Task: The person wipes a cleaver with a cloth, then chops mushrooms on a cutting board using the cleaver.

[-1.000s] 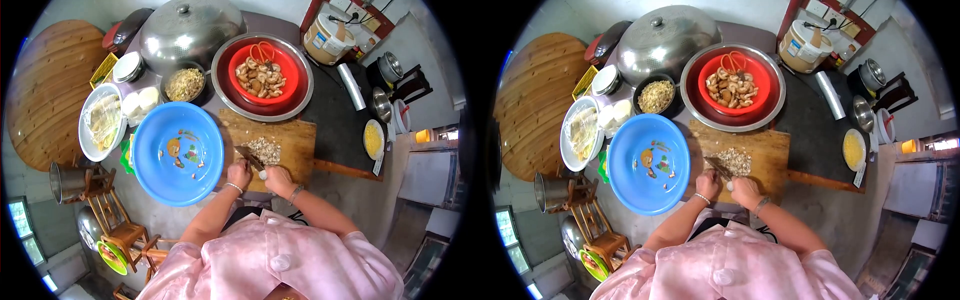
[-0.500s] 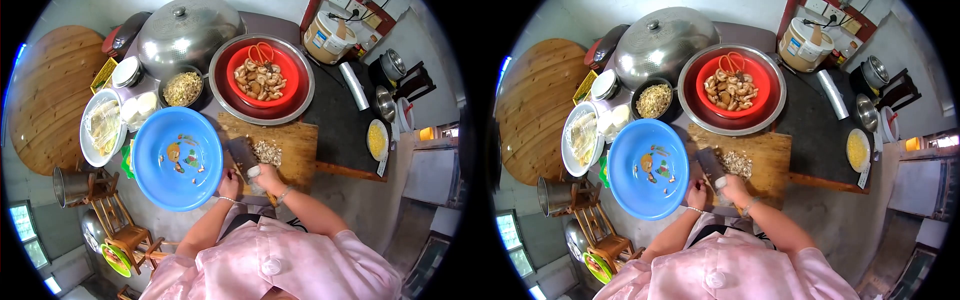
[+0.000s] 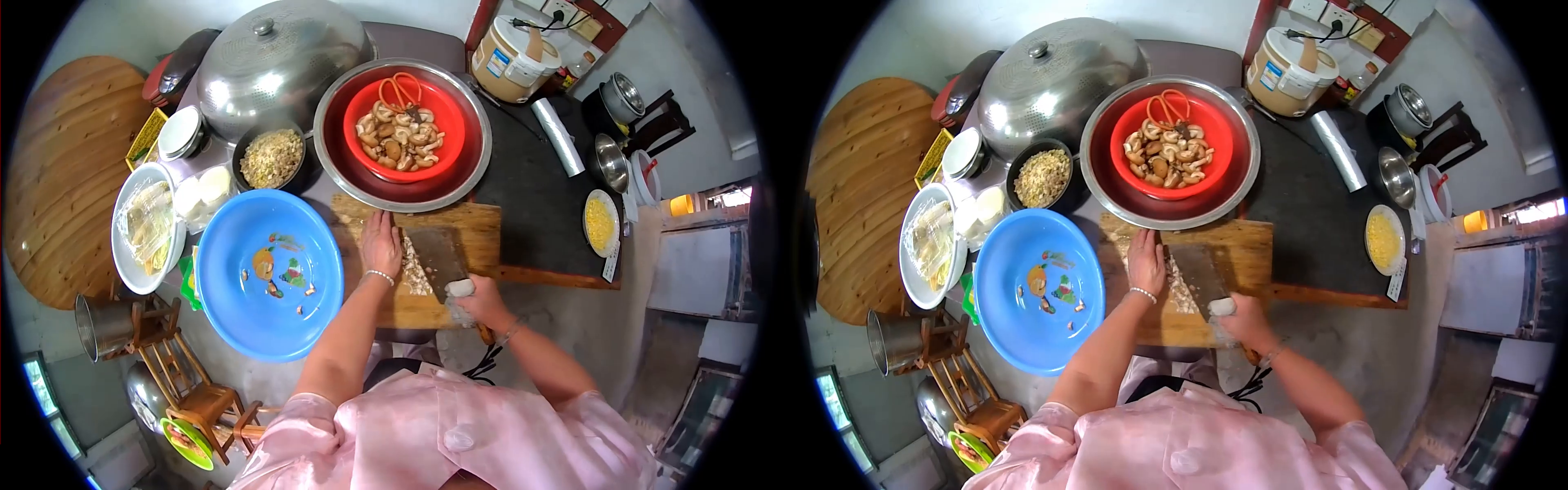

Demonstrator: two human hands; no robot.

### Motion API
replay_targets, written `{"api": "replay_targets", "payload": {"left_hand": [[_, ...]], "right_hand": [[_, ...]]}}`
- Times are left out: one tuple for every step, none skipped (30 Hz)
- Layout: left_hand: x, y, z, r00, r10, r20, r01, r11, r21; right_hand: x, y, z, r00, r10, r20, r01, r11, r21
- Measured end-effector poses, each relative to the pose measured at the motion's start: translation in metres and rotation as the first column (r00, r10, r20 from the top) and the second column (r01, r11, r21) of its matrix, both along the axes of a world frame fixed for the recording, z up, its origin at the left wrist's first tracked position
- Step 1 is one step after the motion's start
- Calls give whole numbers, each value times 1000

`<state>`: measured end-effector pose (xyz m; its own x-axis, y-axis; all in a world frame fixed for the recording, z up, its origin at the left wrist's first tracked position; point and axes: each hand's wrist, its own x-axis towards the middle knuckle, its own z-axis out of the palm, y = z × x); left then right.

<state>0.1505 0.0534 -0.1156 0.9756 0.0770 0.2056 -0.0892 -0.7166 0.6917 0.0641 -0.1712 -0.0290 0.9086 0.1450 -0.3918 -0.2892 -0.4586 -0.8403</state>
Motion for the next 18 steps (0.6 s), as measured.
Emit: {"api": "replay_targets", "payload": {"left_hand": [[6, -6, -5, 999, -36, 18, 35, 998, 53], [10, -11, -9, 997, -71, 34, 67, 992, 108], [10, -15, -10, 989, -147, -17, 148, 983, 109], [7, -19, -10, 973, -225, -46, 229, 967, 109], [1, -21, -9, 951, -301, -77, 308, 945, 108], [-6, -24, -8, 922, -373, -107, 384, 917, 106], [-14, -27, -7, 888, -439, -138, 444, 896, 9], [-22, -28, -6, 878, -464, -118, 464, 885, -29], [-28, -30, -3, 867, -488, -97, 484, 873, -65], [-31, -31, 0, 857, -510, -74, 503, 859, -100], [-35, -30, 4, 867, -491, -83, 475, 865, -160], [-37, -29, 5, 881, -467, -78, 447, 875, -188], [-38, -27, 5, 894, -441, -76, 417, 883, -215], [-39, -25, 6, 907, -414, -73, 386, 890, -243], [-39, -24, 8, 933, -357, -54, 333, 909, -250], [-38, -23, 11, 954, -299, -36, 280, 925, -258], [-39, -21, 14, 971, -239, -19, 226, 937, -266], [-40, -20, 17, 981, -191, -22, 177, 941, -287]], "right_hand": [[-2, -14, -3, 999, -13, 40, 14, 1000, -24], [-2, -23, -4, 997, -24, 79, 27, 999, -46], [-2, -28, 5, 994, -66, 87, 68, 997, -27], [-2, -35, 4, 990, -77, 117, 84, 995, -49], [-3, -41, 1, 985, -88, 147, 99, 993, -70], [-4, -45, -2, 980, -97, 177, 114, 989, -89], [-3, -47, -3, 967, -51, 250, 97, 980, -176], [-2, -48, -4, 948, 0, 317, 88, 961, -263], [0, -49, -5, 924, 58, 379, 84, 934, -348], [2, -50, -4, 914, 129, 385, 59, 897, -438], [5, -51, -4, 901, 200, 385, 35, 851, -524], [7, -49, -2, 886, 270, 376, 13, 797, -604], [11, -45, 0, 888, 312, 338, -26, 767, -642], [16, -40, 4, 886, 355, 297, -66, 732, -678], [20, -35, 6, 883, 395, 254, -106, 694, -712], [20, -32, 6, 869, 436, 233, -145, 675, -724], [18, -28, 5, 854, 476, 211, -183, 654, -734], [17, -25, 5, 835, 516, 190, -220, 631, -744]]}}
